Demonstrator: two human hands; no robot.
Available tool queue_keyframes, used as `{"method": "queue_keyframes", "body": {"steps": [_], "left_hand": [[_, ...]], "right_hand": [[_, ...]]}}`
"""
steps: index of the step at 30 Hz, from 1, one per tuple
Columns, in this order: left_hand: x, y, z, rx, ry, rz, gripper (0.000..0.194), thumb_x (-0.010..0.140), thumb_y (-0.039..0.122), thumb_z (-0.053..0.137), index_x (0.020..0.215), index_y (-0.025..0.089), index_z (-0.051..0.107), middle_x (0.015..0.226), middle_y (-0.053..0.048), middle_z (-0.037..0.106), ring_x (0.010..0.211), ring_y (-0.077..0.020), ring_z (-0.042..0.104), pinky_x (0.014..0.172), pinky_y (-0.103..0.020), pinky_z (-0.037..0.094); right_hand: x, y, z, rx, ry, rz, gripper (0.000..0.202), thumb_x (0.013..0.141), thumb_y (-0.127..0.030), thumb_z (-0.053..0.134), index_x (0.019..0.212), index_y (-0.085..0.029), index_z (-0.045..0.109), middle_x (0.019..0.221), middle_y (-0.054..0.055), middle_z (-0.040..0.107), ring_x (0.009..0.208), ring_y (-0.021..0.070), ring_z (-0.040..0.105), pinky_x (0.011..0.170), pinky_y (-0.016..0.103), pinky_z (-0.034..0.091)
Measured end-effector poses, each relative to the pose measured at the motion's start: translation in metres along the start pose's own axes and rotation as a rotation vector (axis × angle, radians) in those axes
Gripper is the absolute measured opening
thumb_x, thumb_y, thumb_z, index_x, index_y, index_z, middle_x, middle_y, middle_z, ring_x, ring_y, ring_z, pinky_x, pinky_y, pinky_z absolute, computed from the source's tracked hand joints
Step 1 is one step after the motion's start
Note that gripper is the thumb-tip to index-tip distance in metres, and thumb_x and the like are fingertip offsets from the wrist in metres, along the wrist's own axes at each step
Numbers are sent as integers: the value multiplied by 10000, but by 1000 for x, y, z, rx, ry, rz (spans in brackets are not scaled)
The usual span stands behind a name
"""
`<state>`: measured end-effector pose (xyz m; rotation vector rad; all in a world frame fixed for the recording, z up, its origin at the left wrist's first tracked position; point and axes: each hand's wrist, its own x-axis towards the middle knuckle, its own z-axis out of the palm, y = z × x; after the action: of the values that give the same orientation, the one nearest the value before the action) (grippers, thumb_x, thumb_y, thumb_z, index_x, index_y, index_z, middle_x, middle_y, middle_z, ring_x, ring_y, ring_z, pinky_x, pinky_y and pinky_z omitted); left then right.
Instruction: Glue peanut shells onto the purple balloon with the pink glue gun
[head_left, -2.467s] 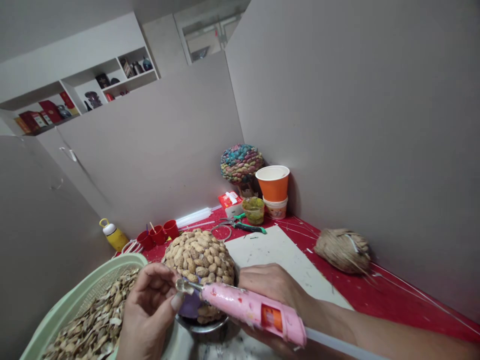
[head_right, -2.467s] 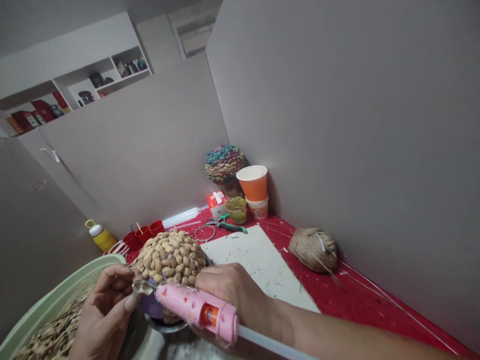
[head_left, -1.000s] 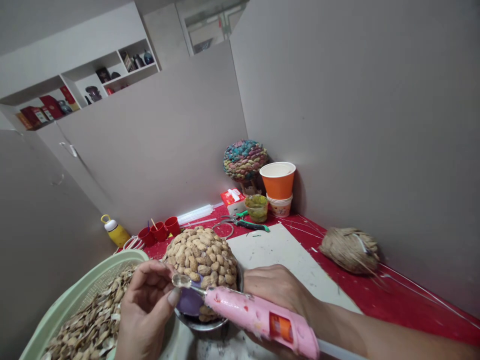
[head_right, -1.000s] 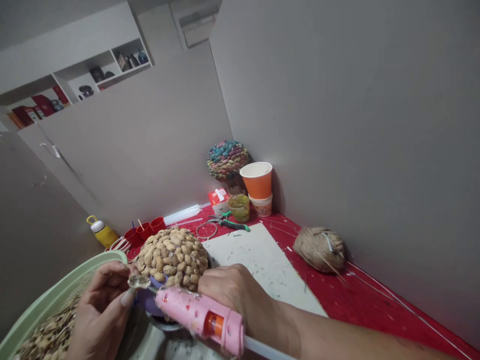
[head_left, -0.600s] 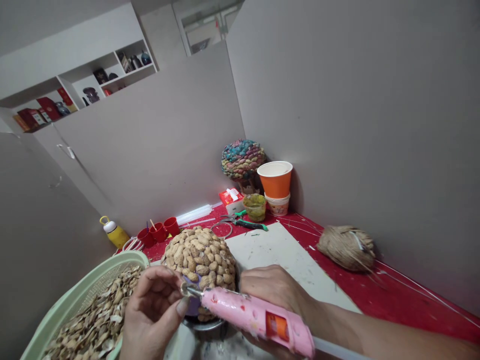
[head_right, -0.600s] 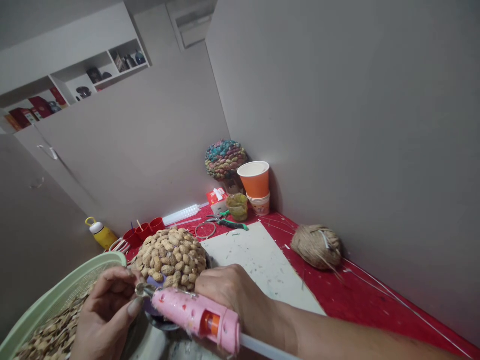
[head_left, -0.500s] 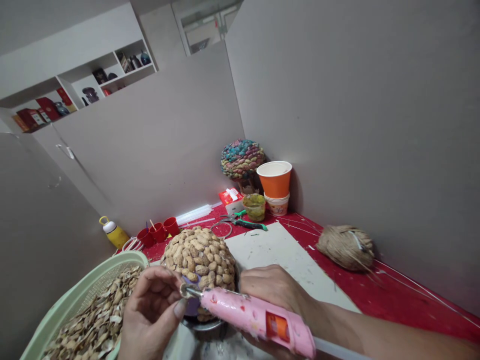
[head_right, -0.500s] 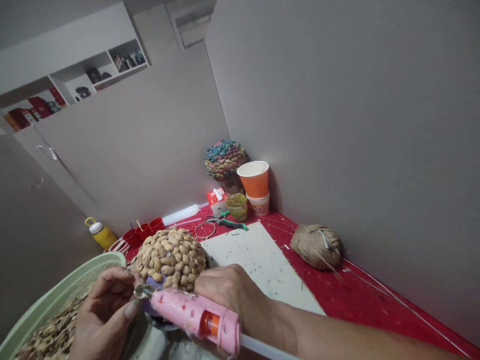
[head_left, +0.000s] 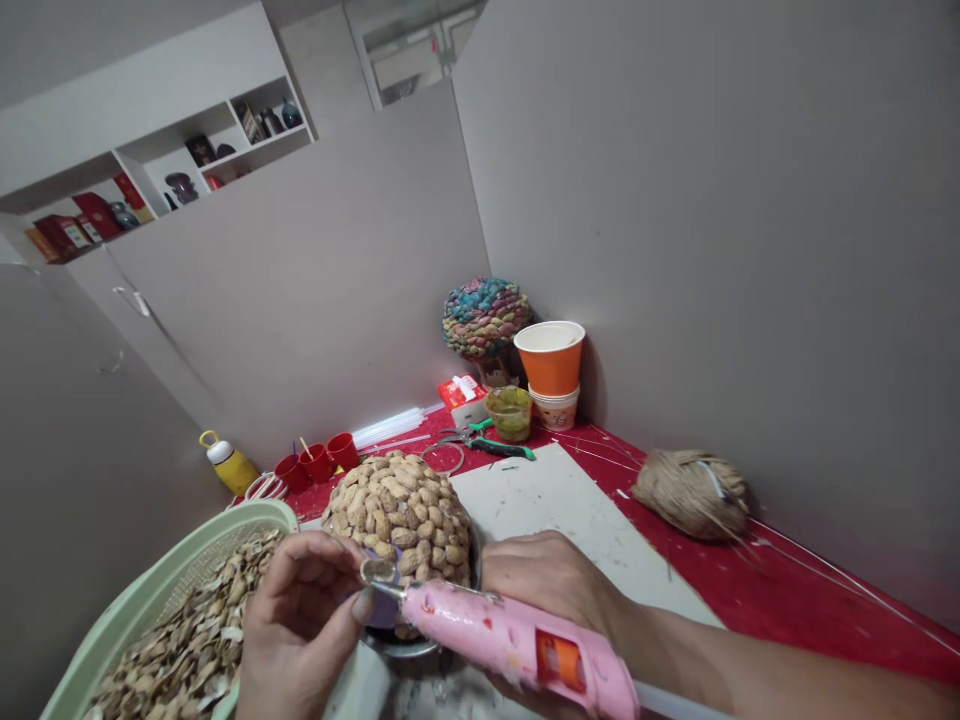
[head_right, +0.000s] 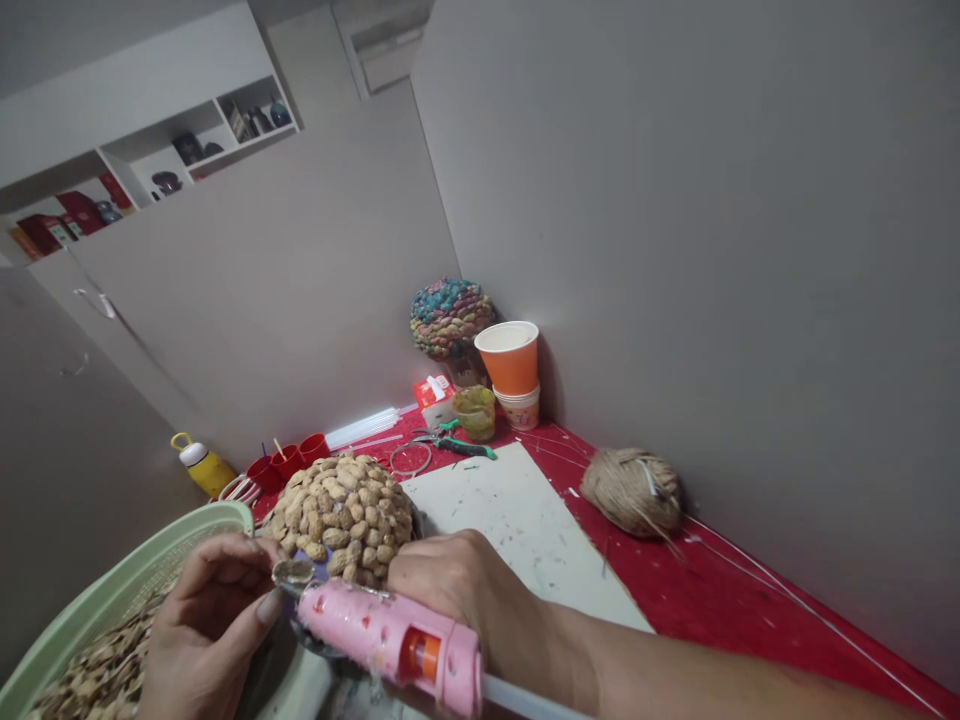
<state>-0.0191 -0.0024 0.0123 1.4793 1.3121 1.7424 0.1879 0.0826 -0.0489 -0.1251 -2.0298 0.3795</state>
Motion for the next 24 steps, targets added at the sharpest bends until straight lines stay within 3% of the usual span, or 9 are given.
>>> {"method": "queue_keyframes", "body": {"steps": [10,24], "left_hand": [[-2,-2,-5,55,-40,112,220,744,178,804,909,234,668,870,-10,713,790,-129,697,731,-183,583],[-2,0,-4,61,35,153,229,716,162,818,885,231,681,867,-9,732,771,-132,717,722,-179,591]], "right_hand": [[-3,1,-3,-23,-52,61,315,806,-309,520,647,-220,262,558,-53,361,487,100,293,458,276,171],[2,-2,-6,-70,-67,45,313,819,-289,513,647,-218,261,559,-59,357,488,94,298,462,261,181]]}}
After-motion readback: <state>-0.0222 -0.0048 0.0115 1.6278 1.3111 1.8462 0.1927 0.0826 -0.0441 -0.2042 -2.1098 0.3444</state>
